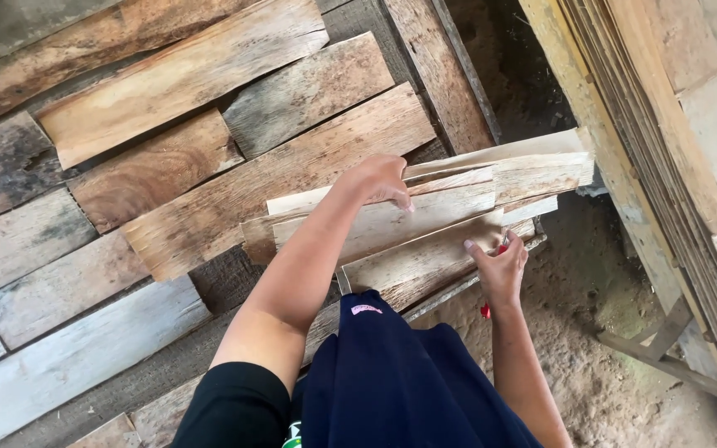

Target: Cutting and arranging thin wood veneer pieces on a wooden surface using a utility knife.

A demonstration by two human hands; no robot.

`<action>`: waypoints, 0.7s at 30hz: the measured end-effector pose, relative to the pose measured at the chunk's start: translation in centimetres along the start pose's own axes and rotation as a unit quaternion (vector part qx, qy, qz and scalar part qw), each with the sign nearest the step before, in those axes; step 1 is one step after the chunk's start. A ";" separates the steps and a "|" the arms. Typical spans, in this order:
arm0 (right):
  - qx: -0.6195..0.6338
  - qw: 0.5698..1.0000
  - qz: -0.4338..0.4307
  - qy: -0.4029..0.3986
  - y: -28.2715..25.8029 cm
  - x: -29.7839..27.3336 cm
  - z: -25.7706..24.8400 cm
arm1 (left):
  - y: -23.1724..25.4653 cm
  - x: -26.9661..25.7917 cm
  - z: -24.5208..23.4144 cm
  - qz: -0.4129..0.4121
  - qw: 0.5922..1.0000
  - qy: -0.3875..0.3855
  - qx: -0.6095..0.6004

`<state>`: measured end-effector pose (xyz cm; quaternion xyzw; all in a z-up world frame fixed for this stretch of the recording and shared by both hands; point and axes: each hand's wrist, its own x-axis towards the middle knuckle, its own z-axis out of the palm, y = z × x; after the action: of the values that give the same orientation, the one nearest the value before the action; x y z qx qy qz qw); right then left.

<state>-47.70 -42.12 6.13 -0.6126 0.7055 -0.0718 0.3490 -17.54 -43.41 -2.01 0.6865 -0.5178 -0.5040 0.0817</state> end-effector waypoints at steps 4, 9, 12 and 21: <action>-0.011 1.000 0.006 -0.011 1.0 0.7 0.4 | 0.5 -1.5 -2.5 0.014 0.999 -0.032 -0.013; 0.093 0.995 -0.004 -0.046 4.4 2.4 -0.9 | -1.6 0.7 -2.6 0.029 0.983 -0.012 -0.180; 0.360 0.927 0.048 -0.094 5.3 3.0 -0.7 | -1.9 0.9 -2.7 0.031 0.973 -0.031 -0.228; 0.511 0.838 0.107 -0.162 0.9 0.7 2.4 | -4.7 5.0 0.6 0.011 0.955 -0.011 -0.297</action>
<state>-47.05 -41.72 3.60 -0.2711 0.5632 -0.2836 0.7273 -15.27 -45.06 -8.32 0.6198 -0.3528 -0.6418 0.2818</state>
